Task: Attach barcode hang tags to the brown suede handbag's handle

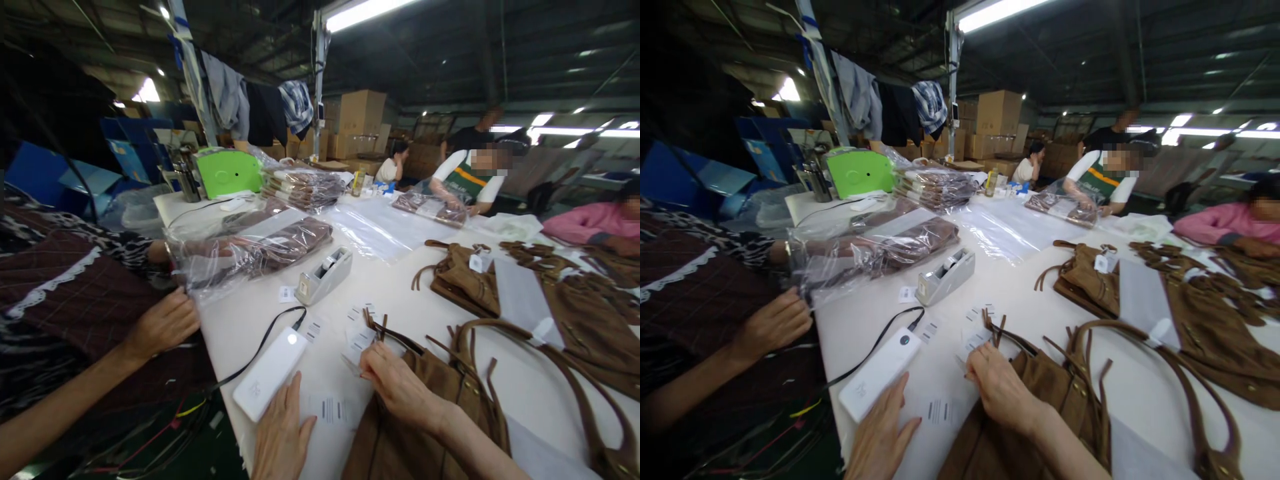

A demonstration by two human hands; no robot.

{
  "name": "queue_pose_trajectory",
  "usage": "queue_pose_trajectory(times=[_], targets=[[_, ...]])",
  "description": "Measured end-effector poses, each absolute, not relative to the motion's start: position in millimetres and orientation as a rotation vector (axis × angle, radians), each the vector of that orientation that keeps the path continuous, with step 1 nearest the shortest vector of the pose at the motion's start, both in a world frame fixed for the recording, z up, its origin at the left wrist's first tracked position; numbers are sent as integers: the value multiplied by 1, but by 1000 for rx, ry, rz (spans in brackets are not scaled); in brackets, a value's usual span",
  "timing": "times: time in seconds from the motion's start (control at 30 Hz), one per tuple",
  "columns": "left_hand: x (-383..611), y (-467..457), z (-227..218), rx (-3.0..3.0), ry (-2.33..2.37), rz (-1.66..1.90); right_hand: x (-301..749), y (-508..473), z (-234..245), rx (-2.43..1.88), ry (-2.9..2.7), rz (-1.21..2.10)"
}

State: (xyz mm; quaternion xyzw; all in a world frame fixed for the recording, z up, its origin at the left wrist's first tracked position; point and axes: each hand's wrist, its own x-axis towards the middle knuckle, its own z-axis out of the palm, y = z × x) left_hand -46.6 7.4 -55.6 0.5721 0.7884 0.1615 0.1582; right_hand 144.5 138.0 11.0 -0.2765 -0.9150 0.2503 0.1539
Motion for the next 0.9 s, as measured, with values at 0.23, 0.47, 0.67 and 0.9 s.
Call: queue_pose_trajectory(times=[0.23,0.47,0.67,0.9], targets=[[-35,20,-37,1636,2097,454,163,154,19,-920,-1655,1408],[-34,43,-16,1581,2120,248,177,141,31,-804,-970,1841],[-31,45,-11,1653,2085,124,197,106,50,-726,-784,1890],[-37,38,4,1440,2045,681,236,53,63,-927,-918,1709]])
